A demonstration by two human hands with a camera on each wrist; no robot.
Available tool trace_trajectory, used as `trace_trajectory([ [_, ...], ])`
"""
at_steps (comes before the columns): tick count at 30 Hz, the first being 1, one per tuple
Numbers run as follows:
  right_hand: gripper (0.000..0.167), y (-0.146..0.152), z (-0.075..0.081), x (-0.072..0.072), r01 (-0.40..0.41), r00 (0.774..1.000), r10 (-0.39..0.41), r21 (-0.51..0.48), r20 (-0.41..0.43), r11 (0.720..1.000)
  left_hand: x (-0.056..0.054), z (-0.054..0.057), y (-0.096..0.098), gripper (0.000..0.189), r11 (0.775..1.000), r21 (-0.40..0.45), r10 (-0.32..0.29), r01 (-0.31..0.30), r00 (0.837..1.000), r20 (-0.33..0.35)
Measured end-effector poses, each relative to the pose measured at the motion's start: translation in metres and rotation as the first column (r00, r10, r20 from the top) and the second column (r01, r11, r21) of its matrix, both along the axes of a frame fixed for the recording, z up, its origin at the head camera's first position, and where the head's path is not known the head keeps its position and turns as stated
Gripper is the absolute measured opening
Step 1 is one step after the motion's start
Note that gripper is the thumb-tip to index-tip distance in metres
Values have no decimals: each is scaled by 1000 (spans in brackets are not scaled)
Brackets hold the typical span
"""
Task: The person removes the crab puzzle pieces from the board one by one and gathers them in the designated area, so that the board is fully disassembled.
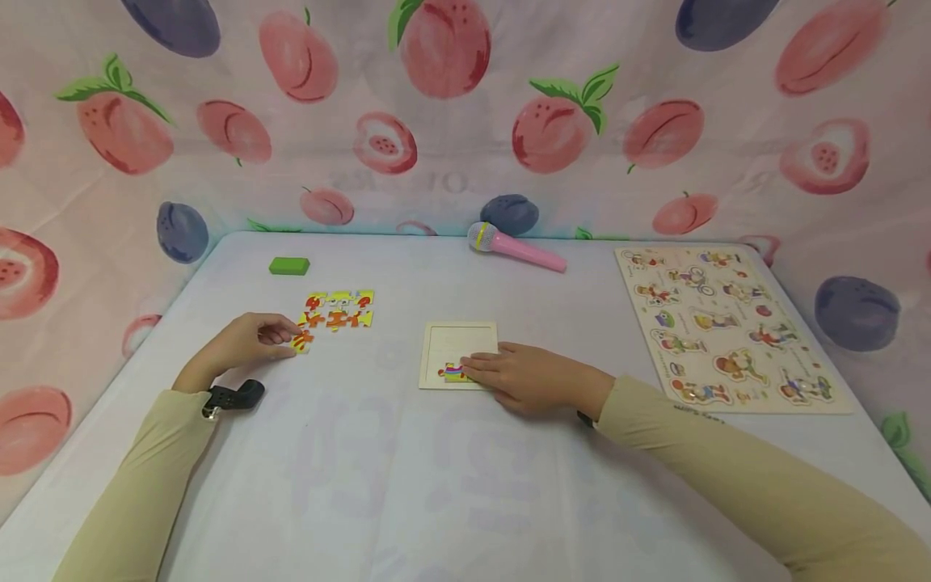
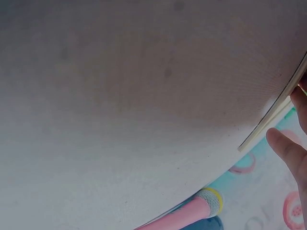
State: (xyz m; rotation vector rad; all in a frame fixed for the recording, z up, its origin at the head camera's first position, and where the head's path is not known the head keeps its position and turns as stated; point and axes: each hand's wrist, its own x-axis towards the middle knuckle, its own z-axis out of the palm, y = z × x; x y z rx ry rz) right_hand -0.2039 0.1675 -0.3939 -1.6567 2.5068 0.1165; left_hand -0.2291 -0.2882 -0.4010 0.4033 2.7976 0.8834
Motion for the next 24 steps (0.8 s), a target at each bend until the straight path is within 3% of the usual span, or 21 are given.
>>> trace_trajectory([
  [8, 51, -1, 2, 1, -12, 1000, 12, -8, -5, 1000, 0, 1, 2, 27, 1000, 0, 21, -21, 1000, 5],
  [12, 50, -1, 3, 1, -25, 1000, 25, -21, -11, 999, 3, 10, 17, 29, 999, 7, 37, -37, 999, -26],
  [17, 49, 0, 1, 1, -28, 999, 27, -29, -23, 999, 8, 23, 72, 31, 997, 75, -10, 16, 997, -80],
  [20, 50, 1, -1, 0, -26, 999, 25, -20, -36, 999, 12, 25, 114, 32, 987, 111, -109, 116, 992, -69],
  [24, 50, 1, -1, -1, -43, 998, 41, -33, -57, 999, 16, 20, 163, 34, 969, 87, -229, 229, 973, -18],
])
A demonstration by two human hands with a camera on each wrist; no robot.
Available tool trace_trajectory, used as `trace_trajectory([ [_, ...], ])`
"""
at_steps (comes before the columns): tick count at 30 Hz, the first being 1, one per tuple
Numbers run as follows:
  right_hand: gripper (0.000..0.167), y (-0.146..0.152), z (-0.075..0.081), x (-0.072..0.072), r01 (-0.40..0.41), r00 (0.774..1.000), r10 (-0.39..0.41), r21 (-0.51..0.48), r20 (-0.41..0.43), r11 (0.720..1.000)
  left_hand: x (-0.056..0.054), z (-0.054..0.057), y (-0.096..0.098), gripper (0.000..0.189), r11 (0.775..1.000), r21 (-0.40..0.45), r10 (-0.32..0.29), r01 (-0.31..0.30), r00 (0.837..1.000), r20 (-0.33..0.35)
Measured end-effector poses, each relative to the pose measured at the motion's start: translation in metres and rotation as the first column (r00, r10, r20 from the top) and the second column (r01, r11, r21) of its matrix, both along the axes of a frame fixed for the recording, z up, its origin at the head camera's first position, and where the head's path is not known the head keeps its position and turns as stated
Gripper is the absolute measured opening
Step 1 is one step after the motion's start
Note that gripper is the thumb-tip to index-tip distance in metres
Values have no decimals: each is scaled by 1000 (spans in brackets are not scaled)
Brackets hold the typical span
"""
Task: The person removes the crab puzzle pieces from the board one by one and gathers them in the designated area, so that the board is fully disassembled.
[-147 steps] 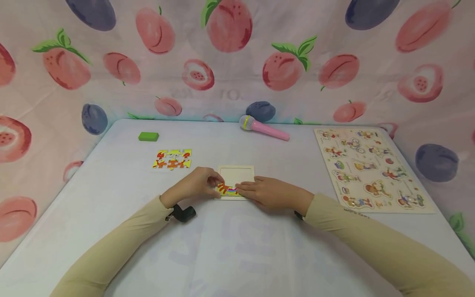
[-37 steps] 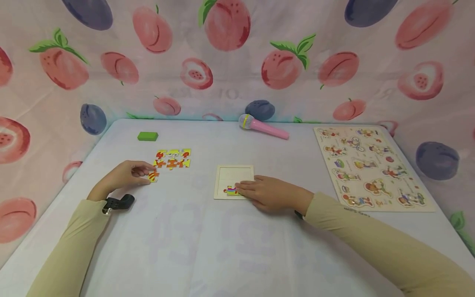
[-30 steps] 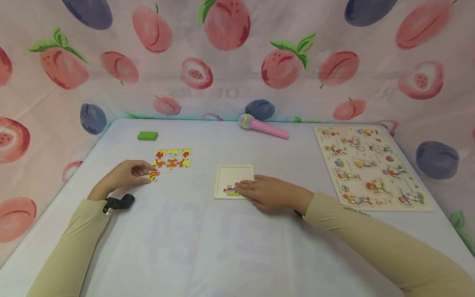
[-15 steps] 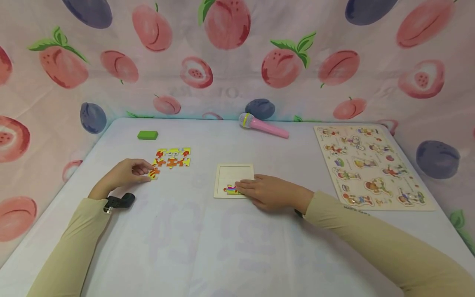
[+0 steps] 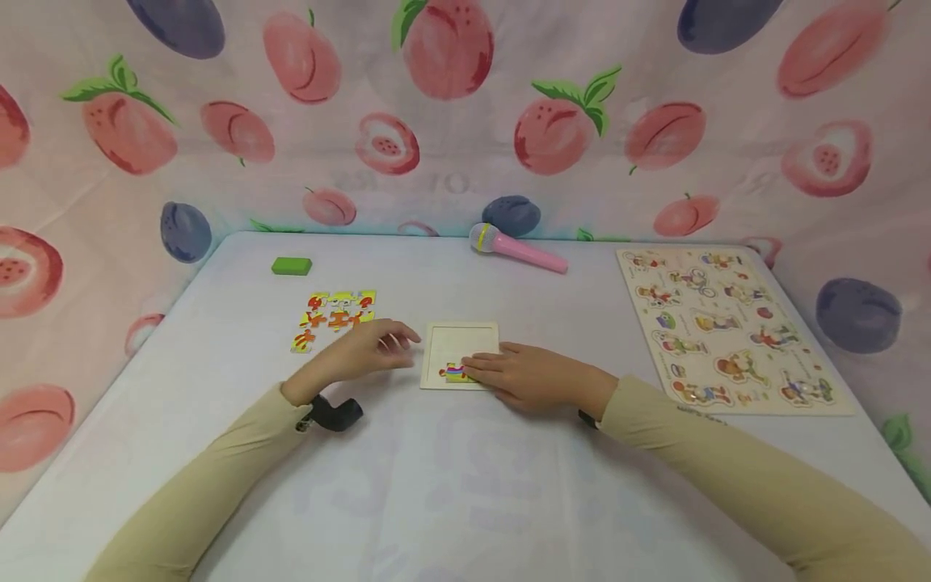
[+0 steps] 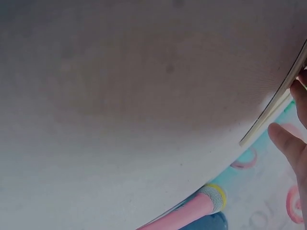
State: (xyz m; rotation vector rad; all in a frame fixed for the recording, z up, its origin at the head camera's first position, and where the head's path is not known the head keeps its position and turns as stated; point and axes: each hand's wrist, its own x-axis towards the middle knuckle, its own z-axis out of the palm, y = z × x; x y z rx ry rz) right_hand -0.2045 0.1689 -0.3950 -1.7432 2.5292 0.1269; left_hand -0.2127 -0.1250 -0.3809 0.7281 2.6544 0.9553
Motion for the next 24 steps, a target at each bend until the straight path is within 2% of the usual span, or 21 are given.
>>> trace_trajectory([
  [4, 51, 0, -1, -1, -5, 1000, 4, -22, -24, 1000, 0, -6, 31, 35, 997, -57, -40, 42, 999, 29],
  [8, 48, 0, 2, -2, 24, 1000, -25, -36, -10, 999, -1, -10, 45, 36, 994, -109, -13, 17, 999, 41],
  [15, 40, 1, 10, -3, 60, 997, -57, -56, 44, 997, -1, -14, 54, 31, 989, -148, 20, -14, 999, 42],
  [24, 38, 0, 8, -4, 54, 997, -50, -62, 65, 997, 0, -14, 57, 24, 987, -160, 10, -5, 999, 32],
])
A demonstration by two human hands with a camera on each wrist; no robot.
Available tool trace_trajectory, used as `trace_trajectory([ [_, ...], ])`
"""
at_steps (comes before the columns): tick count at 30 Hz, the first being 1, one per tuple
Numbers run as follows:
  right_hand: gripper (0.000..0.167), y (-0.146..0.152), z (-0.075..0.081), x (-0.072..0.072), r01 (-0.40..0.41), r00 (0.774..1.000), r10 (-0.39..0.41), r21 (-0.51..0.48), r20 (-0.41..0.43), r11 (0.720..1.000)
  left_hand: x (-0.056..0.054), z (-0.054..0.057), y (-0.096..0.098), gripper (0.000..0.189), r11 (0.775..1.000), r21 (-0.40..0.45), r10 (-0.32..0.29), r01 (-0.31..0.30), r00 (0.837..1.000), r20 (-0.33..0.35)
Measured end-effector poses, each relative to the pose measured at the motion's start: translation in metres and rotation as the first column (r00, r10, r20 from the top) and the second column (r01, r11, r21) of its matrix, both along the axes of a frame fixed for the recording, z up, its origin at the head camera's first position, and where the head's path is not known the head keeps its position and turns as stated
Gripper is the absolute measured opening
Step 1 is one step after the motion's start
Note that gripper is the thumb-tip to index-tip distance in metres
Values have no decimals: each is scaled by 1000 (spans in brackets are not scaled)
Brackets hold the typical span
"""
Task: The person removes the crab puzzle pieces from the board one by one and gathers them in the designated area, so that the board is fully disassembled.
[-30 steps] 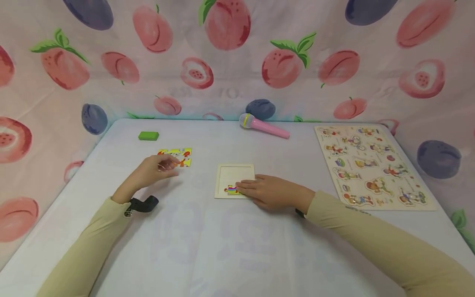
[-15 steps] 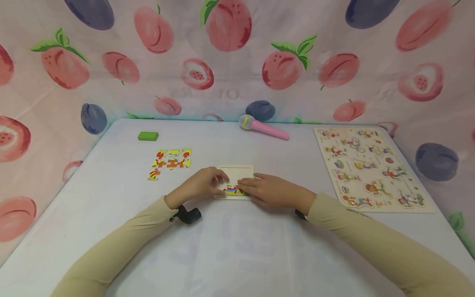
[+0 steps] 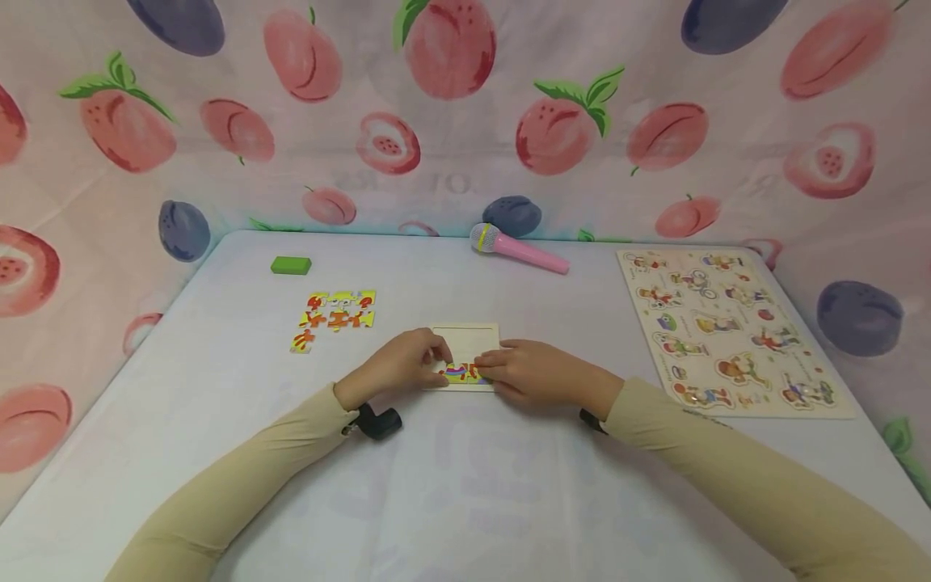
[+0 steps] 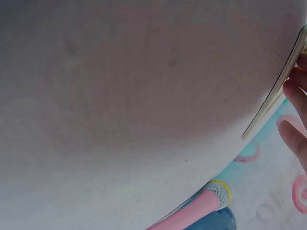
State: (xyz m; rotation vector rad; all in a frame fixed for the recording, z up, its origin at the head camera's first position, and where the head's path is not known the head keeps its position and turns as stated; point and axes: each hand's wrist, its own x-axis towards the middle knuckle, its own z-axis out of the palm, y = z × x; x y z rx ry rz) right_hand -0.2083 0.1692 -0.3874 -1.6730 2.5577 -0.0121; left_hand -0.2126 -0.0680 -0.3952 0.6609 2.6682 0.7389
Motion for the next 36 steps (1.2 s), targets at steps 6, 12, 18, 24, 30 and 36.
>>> trace_trajectory([
  [6, 38, 0, -3, 1, 21, 1000, -20, -33, 15, 999, 1, -2, 0, 26, 996, 84, -13, 11, 999, 30],
  [12, 39, 0, -3, 2, 13, 1000, -13, -33, 0, 999, 1, -5, 1, 29, 987, 160, -24, 14, 998, 57],
  [18, 37, 0, -2, 2, -5, 1000, 4, -17, -27, 1000, -1, -5, 1, 29, 983, 181, -24, 12, 998, 62],
  [24, 38, 0, -1, 2, 8, 1000, -8, -10, 0, 1000, -3, -4, -4, 28, 977, 212, -13, -5, 996, 85],
  [30, 38, 0, -2, 1, 2, 1000, -2, -9, -10, 1000, -5, 5, -30, 28, 973, 229, 15, -22, 999, 32],
  [36, 38, -1, -1, 2, -1, 1000, 1, -6, -11, 1000, -9, 14, -75, 28, 960, 257, 122, -115, 992, -12],
])
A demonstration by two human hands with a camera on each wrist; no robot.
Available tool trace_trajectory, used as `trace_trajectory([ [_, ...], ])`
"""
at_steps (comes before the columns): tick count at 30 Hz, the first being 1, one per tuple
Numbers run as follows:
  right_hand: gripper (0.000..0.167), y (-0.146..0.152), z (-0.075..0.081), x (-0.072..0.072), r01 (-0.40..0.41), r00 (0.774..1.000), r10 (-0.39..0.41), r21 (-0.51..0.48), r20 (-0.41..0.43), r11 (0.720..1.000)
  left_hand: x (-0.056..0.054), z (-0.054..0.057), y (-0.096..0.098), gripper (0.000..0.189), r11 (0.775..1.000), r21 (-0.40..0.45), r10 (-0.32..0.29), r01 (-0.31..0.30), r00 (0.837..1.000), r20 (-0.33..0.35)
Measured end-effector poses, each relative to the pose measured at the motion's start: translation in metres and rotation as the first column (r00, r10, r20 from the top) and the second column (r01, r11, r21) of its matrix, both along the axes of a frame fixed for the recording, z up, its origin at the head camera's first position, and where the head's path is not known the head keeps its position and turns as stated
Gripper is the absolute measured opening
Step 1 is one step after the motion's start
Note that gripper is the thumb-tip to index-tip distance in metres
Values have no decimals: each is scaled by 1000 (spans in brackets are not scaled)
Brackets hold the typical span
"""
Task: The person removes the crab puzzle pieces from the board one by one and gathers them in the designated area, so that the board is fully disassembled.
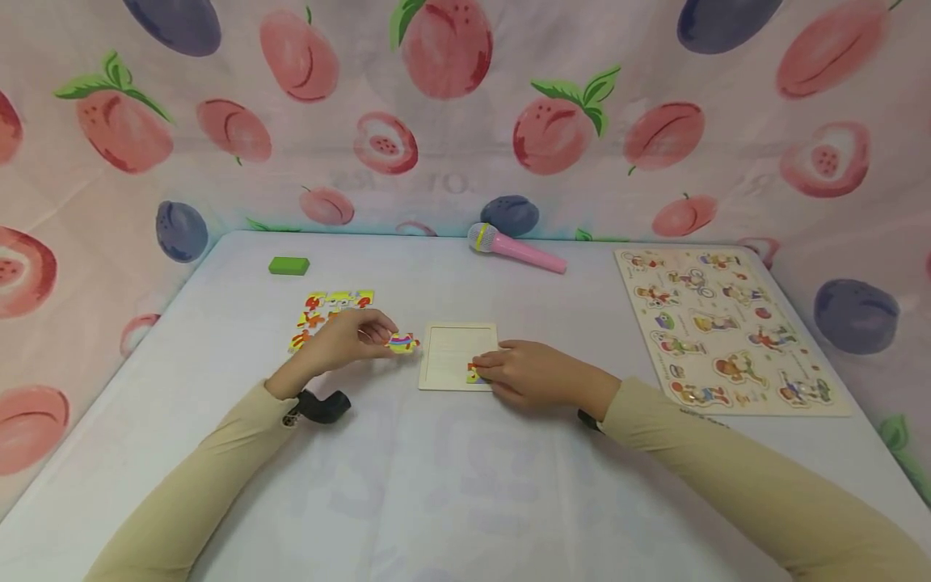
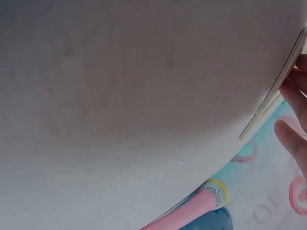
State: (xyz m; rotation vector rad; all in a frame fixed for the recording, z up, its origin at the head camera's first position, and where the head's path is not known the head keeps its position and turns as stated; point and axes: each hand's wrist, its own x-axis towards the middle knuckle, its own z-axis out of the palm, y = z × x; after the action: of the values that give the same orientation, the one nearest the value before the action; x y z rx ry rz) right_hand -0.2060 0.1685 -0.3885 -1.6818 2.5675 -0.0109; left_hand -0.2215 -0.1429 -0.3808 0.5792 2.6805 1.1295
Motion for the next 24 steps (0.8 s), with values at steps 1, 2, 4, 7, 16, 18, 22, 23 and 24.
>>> trace_trajectory([
  [1, 38, 0, 0, 0, 1, 1000, -1, 0, 1, 1000, -1, 1, -9, 28, 1000, 9, 21, -21, 1000, -5],
  [2, 39, 0, 0, 0, 4, 1000, -4, 0, 3, 1000, -1, 2, -17, 28, 999, 15, 43, -43, 999, -10],
  [4, 39, -1, 1, 0, 5, 1000, -5, 3, 2, 1000, -3, 4, -34, 29, 996, 13, 86, -85, 996, -16],
  [7, 40, 0, 1, 0, 9, 1000, -9, 6, 1, 1000, -5, 5, -56, 30, 991, -7, 131, -131, 991, -27],
  [16, 40, 1, 0, 0, 9, 1000, -9, -13, 6, 1000, -6, -3, -92, 29, 980, -97, 175, -173, 985, 5],
  [18, 40, 1, 0, 0, 7, 1000, -7, -28, 5, 1000, -6, -6, -94, 29, 978, -119, 175, -172, 984, 21],
  [22, 39, 1, 0, 1, -5, 1000, 4, -51, -9, 999, -6, -10, -96, 29, 972, -160, 179, -172, 983, 33],
  [23, 39, 1, 0, 1, -6, 1000, 5, -51, -9, 999, -6, -11, -95, 29, 971, -166, 183, -174, 982, 37],
  [24, 39, 1, 0, 1, -6, 1000, 5, -50, -8, 999, -7, -12, -95, 29, 970, -170, 185, -175, 982, 41],
])
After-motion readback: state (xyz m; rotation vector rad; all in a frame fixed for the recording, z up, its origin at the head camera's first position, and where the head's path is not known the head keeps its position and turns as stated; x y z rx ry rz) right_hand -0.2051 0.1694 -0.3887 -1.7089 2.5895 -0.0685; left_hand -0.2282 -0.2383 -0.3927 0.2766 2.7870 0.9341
